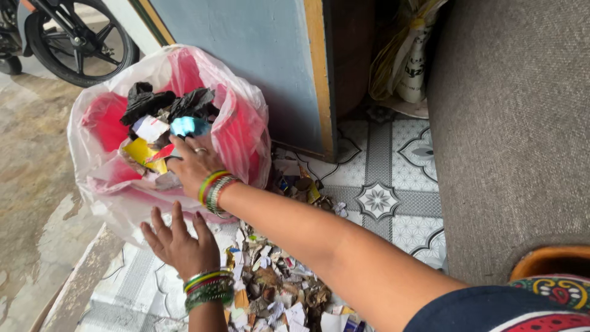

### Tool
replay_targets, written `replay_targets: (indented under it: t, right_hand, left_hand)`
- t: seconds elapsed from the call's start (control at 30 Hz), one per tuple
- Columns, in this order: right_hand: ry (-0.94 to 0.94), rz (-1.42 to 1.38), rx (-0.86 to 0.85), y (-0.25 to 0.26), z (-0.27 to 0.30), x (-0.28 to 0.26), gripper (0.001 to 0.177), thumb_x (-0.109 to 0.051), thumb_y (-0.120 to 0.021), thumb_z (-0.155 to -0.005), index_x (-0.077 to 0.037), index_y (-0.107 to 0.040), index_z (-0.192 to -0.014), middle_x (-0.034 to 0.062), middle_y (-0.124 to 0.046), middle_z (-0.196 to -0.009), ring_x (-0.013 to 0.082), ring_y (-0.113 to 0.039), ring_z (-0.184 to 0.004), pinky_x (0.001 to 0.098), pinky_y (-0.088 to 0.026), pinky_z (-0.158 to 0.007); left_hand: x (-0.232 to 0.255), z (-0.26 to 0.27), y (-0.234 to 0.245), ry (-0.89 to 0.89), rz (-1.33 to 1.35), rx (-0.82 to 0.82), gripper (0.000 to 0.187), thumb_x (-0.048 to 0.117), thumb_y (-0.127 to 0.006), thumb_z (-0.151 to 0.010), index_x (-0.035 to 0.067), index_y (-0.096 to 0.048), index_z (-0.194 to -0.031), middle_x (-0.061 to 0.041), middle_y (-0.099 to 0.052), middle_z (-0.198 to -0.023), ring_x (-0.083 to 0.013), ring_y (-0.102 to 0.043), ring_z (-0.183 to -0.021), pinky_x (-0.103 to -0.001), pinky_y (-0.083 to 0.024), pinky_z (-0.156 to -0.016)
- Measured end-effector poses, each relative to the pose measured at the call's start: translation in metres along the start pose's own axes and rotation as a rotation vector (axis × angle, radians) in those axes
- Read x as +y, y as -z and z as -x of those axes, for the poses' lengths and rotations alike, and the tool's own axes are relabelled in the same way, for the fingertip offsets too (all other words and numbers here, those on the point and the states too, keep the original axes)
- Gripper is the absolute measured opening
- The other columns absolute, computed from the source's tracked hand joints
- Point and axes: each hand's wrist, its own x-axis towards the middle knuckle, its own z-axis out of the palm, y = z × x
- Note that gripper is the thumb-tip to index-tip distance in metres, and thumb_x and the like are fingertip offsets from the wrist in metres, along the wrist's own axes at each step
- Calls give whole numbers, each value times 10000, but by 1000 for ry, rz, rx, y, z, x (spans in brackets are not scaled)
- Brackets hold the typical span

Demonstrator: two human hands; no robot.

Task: The person sits on a tiled floor and sorts through a pile of mixed trash, picking up pieces of paper, plastic, and other debris by hand and placing them into a pink plastic bag. The person repeatedly gathers handfuls of debris and transfers them into the bag.

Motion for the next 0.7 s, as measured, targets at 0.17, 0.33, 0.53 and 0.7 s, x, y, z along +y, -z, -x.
replay_targets:
  t: [0.17, 0.33, 0.53, 0.7]
  right_hand:
    - [149, -11, 134, -9, 46, 2, 196, -179, -620, -940, -134, -671, -1124, 165, -494, -1551, 370, -490, -1459, 506, -375, -1223]
    - [210, -140, 120, 2, 107, -1, 344, -258, -627, -919, -106, -632, -1227, 167, -456, -1578, 354, -450, -1487, 510, -359, -1262]
    - [80, -109, -106, 15, 160, -11, 496, -320, -580, -950, -135, -559, -1410, 140, -332, -1659, 334, -303, -1549, 546, -210, -1266]
    - [35, -95, -254, 19, 191, -10, 669, -381, -483, -996, -100, -322, -1581, 146, -191, -1708, 337, -174, -1576, 557, -124, -1248]
  left_hand:
    - [7, -3, 4, 106, -54, -65, 502, 373, -597, -985, 148, -615, -1434, -192, -340, -1663, -441, -127, -1573, -652, -65, -1215]
    - [7, 14, 3, 169, -99, -84, 569, 429, -503, -1010, 172, -523, -1518, -201, -251, -1704, -444, -63, -1583, -716, -12, -1182]
    - [19, 51, 8, 277, -200, -153, 687, 497, -438, -1010, 175, -346, -1610, -229, -125, -1708, -436, 46, -1570, -721, 67, -1155]
    - [33, 80, 19, 269, -250, -169, 749, 541, -394, -1007, 157, -264, -1637, -207, -45, -1728, -412, 100, -1571, -703, 96, -1163]
